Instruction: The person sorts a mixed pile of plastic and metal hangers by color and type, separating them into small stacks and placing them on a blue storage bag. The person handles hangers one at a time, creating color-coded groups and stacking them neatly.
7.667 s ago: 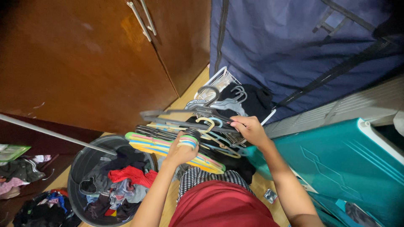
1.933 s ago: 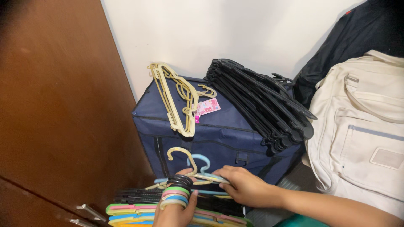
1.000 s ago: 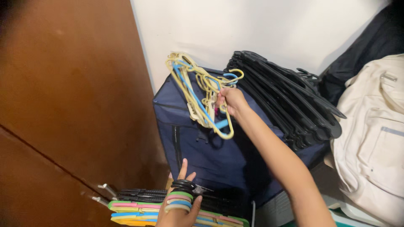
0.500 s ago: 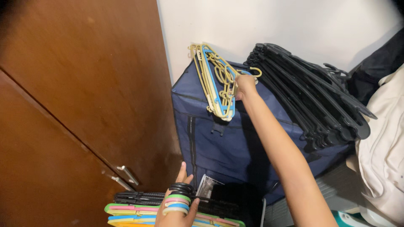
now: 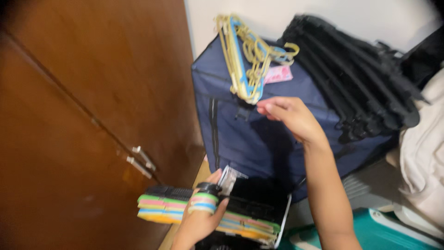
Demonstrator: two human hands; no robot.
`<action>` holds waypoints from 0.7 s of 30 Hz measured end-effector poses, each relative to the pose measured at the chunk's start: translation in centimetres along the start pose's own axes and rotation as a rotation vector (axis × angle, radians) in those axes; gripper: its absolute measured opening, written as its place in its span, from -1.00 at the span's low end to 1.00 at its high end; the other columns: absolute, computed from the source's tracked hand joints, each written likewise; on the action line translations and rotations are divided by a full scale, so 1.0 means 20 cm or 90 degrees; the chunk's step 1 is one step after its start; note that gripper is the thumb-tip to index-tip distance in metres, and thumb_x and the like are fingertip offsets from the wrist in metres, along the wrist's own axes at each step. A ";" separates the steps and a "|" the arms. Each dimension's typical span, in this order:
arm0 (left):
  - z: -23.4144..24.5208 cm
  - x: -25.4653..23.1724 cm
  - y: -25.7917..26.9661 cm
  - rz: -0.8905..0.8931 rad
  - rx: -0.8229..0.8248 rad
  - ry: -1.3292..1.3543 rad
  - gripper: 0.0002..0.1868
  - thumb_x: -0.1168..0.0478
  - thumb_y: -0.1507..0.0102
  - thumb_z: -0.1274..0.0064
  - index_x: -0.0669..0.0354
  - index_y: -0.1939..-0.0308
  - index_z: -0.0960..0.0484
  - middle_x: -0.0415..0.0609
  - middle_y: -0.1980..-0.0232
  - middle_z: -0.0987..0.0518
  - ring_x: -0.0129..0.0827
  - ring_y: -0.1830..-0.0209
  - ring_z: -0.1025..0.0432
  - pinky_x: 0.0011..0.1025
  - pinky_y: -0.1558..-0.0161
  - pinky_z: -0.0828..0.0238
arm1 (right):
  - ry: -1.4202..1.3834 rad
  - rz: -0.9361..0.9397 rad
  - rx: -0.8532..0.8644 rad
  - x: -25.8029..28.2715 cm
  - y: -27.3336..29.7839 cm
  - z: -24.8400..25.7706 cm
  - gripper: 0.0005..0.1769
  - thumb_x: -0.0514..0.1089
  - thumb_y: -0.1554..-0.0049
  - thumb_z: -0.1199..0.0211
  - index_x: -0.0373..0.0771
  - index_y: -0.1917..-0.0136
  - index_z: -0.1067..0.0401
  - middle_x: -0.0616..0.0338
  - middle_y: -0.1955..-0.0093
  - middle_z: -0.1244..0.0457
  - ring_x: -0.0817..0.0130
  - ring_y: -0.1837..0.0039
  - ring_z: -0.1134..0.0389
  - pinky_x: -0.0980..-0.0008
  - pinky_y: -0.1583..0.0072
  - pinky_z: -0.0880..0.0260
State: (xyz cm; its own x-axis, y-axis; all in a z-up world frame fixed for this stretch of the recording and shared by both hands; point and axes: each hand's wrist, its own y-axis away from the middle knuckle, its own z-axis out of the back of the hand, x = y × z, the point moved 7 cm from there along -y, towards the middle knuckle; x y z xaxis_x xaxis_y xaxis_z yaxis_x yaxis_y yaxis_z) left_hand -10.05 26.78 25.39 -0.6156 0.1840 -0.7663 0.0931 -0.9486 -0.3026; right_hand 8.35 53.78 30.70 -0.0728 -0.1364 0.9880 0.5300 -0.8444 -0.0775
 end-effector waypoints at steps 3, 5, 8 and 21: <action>-0.08 0.03 0.04 0.080 0.037 0.018 -0.12 0.24 -0.18 -0.21 0.26 -0.54 -0.17 0.05 -0.35 -0.49 -0.03 -0.32 -0.36 -0.28 -0.29 -0.26 | 0.042 0.024 0.083 -0.01 0.25 -0.09 -0.64 -0.10 -0.21 -0.25 -0.38 -0.17 -0.56 0.13 -0.03 -0.45 0.43 -0.09 -0.43 0.43 -0.17 -0.42; -0.11 -0.01 0.06 0.024 0.035 0.041 -0.14 0.25 -0.19 -0.21 0.27 -0.53 -0.19 0.09 -0.44 -0.45 -0.04 -0.36 -0.36 -0.25 -0.34 -0.24 | 0.089 0.029 0.124 -0.07 0.41 -0.16 -0.63 -0.10 -0.20 -0.26 -0.36 -0.19 -0.55 0.17 -0.03 -0.44 0.45 -0.11 -0.42 0.43 -0.17 -0.41; -0.19 -0.05 0.13 0.010 0.039 0.102 -0.17 0.25 -0.17 -0.26 0.24 -0.49 -0.26 0.28 -0.59 -0.17 -0.03 -0.43 -0.35 -0.23 -0.38 -0.22 | 0.173 0.046 0.205 -0.20 0.65 -0.25 -0.55 -0.10 -0.14 -0.33 -0.31 -0.26 -0.50 0.13 -0.05 -0.43 0.38 -0.14 -0.43 0.38 -0.20 -0.41; -0.81 0.08 0.79 0.119 0.036 0.102 -0.17 0.14 -0.34 -0.05 0.27 -0.59 0.01 0.34 -0.68 0.09 0.12 -0.71 0.20 -0.11 -0.58 0.41 | 0.465 0.022 0.542 -0.97 1.51 -0.51 0.25 0.05 0.13 -0.57 -0.33 -0.59 0.11 -0.16 -0.50 -0.02 -0.13 -0.47 -0.08 0.07 -0.41 -0.09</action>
State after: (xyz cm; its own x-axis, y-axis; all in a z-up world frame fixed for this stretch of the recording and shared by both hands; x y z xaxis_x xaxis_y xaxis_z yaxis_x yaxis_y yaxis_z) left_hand 3.13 16.30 10.27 -0.4600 0.0383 -0.8871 0.1475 -0.9819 -0.1189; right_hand 17.10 25.66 7.85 -0.3765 -0.6599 0.6502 0.9258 -0.2425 0.2900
